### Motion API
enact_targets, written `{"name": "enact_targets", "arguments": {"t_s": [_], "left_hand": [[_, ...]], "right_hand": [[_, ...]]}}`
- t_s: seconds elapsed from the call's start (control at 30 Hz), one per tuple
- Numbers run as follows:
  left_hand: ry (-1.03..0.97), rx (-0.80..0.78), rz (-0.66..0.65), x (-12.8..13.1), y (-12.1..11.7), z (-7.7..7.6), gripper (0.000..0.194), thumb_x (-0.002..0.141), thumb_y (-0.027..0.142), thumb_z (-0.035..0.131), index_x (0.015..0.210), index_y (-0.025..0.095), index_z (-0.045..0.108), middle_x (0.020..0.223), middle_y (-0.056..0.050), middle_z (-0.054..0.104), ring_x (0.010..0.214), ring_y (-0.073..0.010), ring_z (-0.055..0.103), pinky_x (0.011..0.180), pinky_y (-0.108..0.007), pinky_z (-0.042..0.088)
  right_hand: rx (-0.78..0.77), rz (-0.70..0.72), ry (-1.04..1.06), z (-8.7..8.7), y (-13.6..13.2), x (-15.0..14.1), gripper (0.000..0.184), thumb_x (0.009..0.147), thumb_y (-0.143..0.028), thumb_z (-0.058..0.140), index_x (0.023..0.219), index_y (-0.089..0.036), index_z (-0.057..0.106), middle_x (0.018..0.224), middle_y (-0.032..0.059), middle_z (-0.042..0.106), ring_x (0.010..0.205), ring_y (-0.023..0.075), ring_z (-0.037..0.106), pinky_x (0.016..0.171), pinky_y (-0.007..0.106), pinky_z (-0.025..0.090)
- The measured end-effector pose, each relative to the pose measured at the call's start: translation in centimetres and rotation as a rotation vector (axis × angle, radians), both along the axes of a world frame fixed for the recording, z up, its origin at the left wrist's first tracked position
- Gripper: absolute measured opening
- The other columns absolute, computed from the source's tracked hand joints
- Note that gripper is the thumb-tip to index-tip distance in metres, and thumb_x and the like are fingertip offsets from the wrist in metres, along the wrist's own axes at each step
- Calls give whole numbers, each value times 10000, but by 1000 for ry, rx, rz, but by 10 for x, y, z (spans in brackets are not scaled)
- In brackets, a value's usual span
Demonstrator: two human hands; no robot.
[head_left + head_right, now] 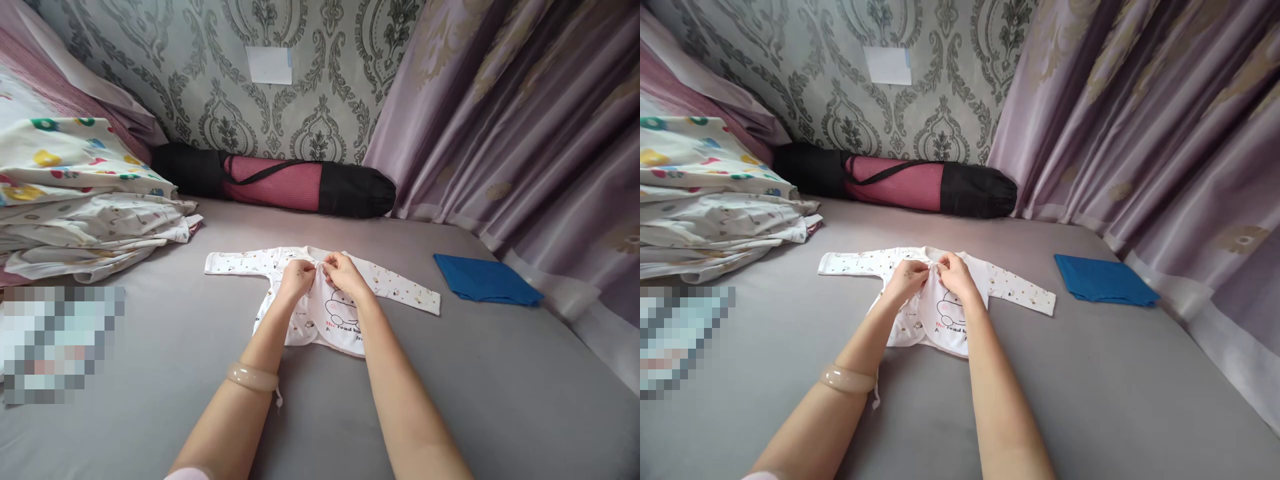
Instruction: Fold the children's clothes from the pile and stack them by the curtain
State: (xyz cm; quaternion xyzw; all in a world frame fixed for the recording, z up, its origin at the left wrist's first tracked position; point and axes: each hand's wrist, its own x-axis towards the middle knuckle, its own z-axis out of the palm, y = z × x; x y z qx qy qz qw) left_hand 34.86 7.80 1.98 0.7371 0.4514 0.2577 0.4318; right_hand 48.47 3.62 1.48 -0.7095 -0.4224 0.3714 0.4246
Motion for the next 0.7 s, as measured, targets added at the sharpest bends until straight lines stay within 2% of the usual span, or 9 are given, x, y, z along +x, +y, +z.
{"name": "enact_targets", "arguments": {"t_s": [0.13,0.3,0.4,0.53,0.7], "left_hand": [[-133,-144,4,1,3,-7,203,679,322,575,577,148,602,526,9,503,530,-115,457,502,-213,338],[-186,-246,-4,5,4,-12,180,649,306,578,551,158,550,496,33,437,480,-89,396,470,-206,306],[-182,-272,-10,6,4,-11,115,644,256,569,596,152,576,521,22,478,483,-91,428,476,-206,325],[-183,-386,-21,3,6,-5,51,650,196,583,648,144,586,509,16,481,475,-92,453,482,-212,354],[-157,-379,-7,3,5,-2,201,652,234,644,526,169,502,442,34,402,437,-84,406,449,-214,308]], "right_hand": [[-4,-16,-2,-4,3,-1,26,862,-189,525,854,-209,539,728,-31,606,512,77,561,467,174,440],[-11,-20,-58,-6,4,-1,25,856,-194,533,845,-211,547,686,-40,600,497,78,553,484,184,446],[-12,-20,-104,-6,4,-1,25,844,-191,543,845,-215,547,677,-43,608,508,87,569,519,201,457],[-18,-15,-187,-7,4,-2,27,834,-200,550,850,-221,555,683,-40,626,555,105,602,563,216,466],[-51,-51,-267,-6,2,-5,132,816,-226,573,947,-230,554,728,-19,655,609,130,620,617,242,482]]}}
